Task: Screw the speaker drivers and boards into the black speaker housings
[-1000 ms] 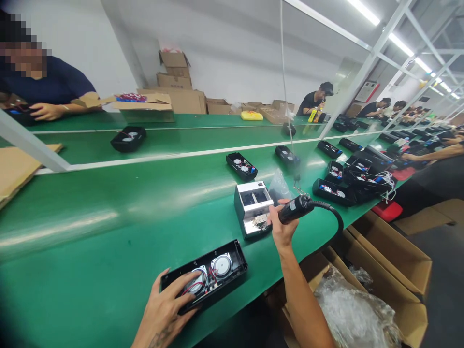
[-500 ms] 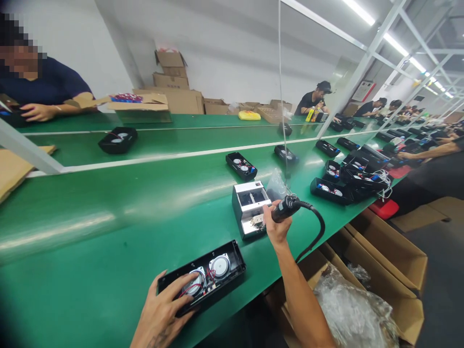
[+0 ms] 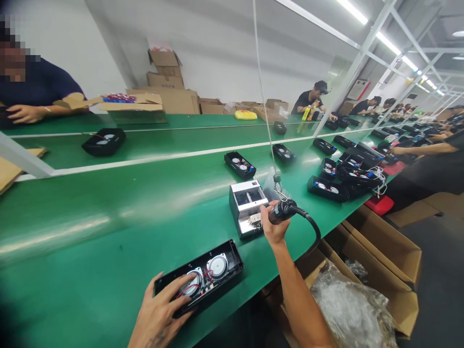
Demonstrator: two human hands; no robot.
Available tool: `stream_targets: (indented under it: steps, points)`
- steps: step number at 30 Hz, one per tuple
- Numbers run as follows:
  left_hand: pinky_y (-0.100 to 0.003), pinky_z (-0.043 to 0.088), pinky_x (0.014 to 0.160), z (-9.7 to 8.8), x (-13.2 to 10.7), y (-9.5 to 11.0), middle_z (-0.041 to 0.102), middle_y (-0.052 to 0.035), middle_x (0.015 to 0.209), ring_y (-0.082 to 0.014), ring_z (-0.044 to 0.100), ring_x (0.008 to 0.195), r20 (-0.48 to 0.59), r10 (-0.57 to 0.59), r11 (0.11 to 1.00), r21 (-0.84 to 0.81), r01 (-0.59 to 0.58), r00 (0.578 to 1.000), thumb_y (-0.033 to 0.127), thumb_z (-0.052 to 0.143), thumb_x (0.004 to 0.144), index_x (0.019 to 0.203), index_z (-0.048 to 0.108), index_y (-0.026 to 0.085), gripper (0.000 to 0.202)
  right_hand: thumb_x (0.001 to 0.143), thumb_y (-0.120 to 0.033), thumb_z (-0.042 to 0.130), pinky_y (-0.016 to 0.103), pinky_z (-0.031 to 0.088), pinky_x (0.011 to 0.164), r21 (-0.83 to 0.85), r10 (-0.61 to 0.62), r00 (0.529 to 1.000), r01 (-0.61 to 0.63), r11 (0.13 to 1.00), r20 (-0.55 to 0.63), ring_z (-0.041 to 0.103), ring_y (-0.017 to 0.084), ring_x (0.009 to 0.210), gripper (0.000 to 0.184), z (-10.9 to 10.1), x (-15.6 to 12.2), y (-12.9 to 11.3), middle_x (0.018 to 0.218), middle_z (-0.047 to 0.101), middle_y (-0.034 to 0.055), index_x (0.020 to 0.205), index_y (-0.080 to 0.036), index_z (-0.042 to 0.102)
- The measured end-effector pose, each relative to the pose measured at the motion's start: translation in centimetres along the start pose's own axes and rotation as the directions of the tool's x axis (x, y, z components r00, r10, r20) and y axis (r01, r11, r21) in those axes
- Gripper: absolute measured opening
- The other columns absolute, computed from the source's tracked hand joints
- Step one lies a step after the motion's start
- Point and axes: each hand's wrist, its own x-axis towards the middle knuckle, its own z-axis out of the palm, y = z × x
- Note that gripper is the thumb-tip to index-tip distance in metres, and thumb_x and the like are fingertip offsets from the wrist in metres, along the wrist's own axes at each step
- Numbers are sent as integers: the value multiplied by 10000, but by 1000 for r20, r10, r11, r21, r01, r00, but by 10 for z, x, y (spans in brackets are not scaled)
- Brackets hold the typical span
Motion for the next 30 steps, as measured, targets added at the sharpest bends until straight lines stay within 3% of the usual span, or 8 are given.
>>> stream_targets:
  steps: [4, 10, 17, 22, 30]
  points:
    - [-693, 223, 1278, -2, 2, 1, 803, -12, 1315, -325, 794, 1057, -10, -17, 1000, -3, 16, 1000, 164, 723, 788, 827, 687, 311, 156, 911, -445, 800, 322, 500, 536, 22, -4, 1000, 4, 1000, 19, 552, 143, 427, 391, 1, 1, -5, 541, 588, -122, 1075, -238, 512]
    - [-536, -70, 1356, -3, 4, -3, 792, 1, 1344, -263, 788, 1077, -3, 60, 997, 57, -59, 998, 169, 745, 783, 841, 704, 319, 166, 908, -452, 788, 313, 501, 530, 60, -6, 1000, 5, 998, 16, 553, 136, 420, 378, 1, -2, -1, 545, 582, -127, 1021, -262, 480]
    - [-531, -69, 1360, 5, -5, -9, 785, 9, 1354, -254, 780, 1112, 36, 3, 999, 51, -5, 999, 254, 781, 810, 832, 722, 312, 85, 829, -406, 872, 286, 446, 440, 21, 98, 986, -102, 995, 134, 512, 134, 389, 377, -6, -1, 1, 520, 574, -107, 1003, -223, 593]
    - [-490, -109, 1354, 3, 0, -8, 795, 17, 1331, -235, 787, 1076, -5, 74, 995, 68, -74, 997, 228, 775, 798, 836, 717, 321, 116, 913, -423, 794, 309, 487, 549, 57, 34, 998, -31, 998, -52, 527, 131, 428, 363, -7, -1, -1, 537, 577, -130, 1078, -235, 531]
    - [-524, -74, 1353, -2, 3, -6, 795, 7, 1333, -255, 784, 1067, -16, 90, 993, 80, -89, 996, 193, 768, 781, 849, 709, 324, 159, 874, -433, 832, 332, 480, 586, 120, 6, 957, 30, 992, -291, 521, 128, 446, 428, -5, -10, 17, 576, 568, -139, 1021, -251, 473]
